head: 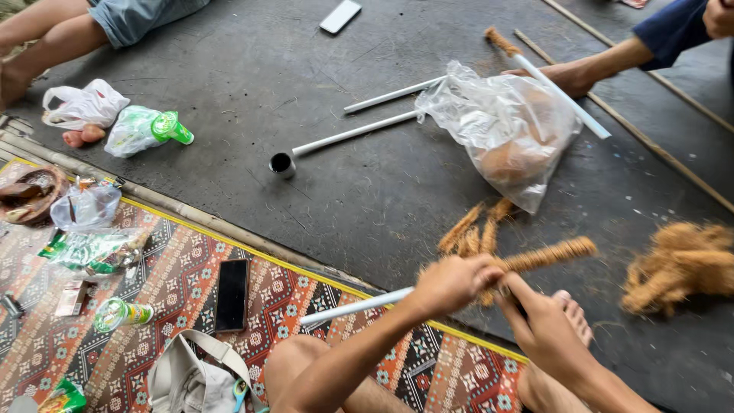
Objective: The person sits on a mat and wraps brown fibrous material around a white cylindrical rod. They repeatedly pull strands from a nearby pile, wrap them tightly around the rod, and use a white stick to press and secure the layers.
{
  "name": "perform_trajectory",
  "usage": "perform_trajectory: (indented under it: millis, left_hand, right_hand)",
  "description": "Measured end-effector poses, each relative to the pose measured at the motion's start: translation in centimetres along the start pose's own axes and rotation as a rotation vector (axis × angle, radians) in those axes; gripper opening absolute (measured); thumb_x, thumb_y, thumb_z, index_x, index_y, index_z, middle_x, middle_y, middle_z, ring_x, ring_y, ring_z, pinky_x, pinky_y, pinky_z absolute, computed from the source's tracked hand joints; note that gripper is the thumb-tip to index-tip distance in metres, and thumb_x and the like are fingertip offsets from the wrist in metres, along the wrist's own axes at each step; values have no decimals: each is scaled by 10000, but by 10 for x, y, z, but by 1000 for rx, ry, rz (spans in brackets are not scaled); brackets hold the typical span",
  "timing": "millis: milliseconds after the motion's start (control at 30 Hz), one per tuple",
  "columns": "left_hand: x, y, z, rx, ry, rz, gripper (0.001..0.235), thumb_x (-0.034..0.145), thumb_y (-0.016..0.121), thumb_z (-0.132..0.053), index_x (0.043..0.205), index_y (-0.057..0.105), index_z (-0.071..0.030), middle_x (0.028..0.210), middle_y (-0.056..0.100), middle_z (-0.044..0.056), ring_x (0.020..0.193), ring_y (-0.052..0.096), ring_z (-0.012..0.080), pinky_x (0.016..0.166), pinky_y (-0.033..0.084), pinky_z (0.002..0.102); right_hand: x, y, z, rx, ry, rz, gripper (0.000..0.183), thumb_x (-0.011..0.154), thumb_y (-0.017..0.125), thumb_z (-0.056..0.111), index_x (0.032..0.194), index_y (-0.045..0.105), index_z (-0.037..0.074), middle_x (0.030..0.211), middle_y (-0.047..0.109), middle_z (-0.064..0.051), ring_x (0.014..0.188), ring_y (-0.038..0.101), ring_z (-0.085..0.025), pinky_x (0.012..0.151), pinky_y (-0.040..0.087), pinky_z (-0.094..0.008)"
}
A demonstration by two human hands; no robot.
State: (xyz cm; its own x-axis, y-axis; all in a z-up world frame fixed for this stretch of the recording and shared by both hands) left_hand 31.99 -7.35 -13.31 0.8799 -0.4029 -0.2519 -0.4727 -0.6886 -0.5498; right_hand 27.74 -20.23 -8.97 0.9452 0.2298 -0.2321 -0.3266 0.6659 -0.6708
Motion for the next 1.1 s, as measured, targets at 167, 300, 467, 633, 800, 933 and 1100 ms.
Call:
perform_trajectory:
  millis: [167, 300, 467, 633, 800, 933, 1100]
  left_hand:
    - [10, 42, 1, -175, 82, 127, 409, 1035, 451, -543, 1185, 676, -237, 963, 761, 138, 922, 725, 397, 786, 556, 515]
    - [16, 58, 1, -171, 85, 193, 403, 1035, 452, -531, 1188, 676, -233, 921, 756, 149, 881, 721, 412, 757, 547, 530]
    - [14, 40, 8, -57, 50, 147, 402, 1021, 474, -548, 1177, 672, -235, 929, 748, 162, 888, 707, 424, 732, 539, 555]
    - [-12, 0, 11, -156, 44, 30, 327, 1013, 508, -481, 1145, 682, -237, 856, 744, 156, 824, 720, 403, 675, 546, 518]
    - [-20, -29, 10, -211, 104, -31, 287, 1048, 494, -418, 1072, 588, -148, 802, 751, 137, 790, 721, 398, 637, 530, 511]
    - [-23, -31, 10, -76, 119, -36, 304, 1046, 510, -420, 1044, 582, -125, 736, 704, 168, 764, 684, 436, 616, 491, 559]
    - [-30, -17, 13, -10, 242, -63, 312, 977, 556, -366, 1150, 593, -109, 767, 696, 173, 739, 683, 437, 604, 502, 557]
  right_hand:
    - [-11, -3, -57, -546, -63, 43, 210, 935, 694, 365, 1002, 624, 179, 950, 540, -123, 901, 530, -258, 778, 472, -396]
    - [-12, 8, -47, -545, -325, 18, 247, 761, 704, 248, 981, 634, 162, 794, 612, -27, 842, 565, -333, 732, 466, -484]
    - [-6, 19, -21, -576, -293, 116, 170, 807, 682, 152, 959, 606, 142, 778, 587, -24, 724, 647, -241, 682, 491, -431]
    - [-9, 17, 47, -528, -525, 47, 180, 750, 699, 112, 893, 590, 115, 717, 554, -45, 690, 639, -238, 665, 476, -422]
    - [-3, 23, 71, -639, -540, 94, 169, 753, 720, 140, 853, 586, 116, 710, 557, -43, 628, 627, -231, 662, 450, -503]
    - [1, 27, 86, -644, -579, 136, 155, 760, 703, 151, 830, 570, 111, 708, 558, -48, 657, 633, -239, 660, 467, -450]
    - [14, 18, 97, -527, -471, 283, 154, 885, 655, 189, 1024, 627, 132, 800, 671, -30, 755, 701, -264, 654, 463, -498]
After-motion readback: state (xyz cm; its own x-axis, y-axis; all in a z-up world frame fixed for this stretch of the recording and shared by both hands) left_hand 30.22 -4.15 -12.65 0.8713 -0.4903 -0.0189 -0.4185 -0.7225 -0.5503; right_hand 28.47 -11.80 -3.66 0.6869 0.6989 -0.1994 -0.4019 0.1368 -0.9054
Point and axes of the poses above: each hand's wrist, its own x-axis towards the middle knuckle, its own y-axis out of the palm, z = x × y, the point moved 9 cm from there along x, towards the middle knuckle
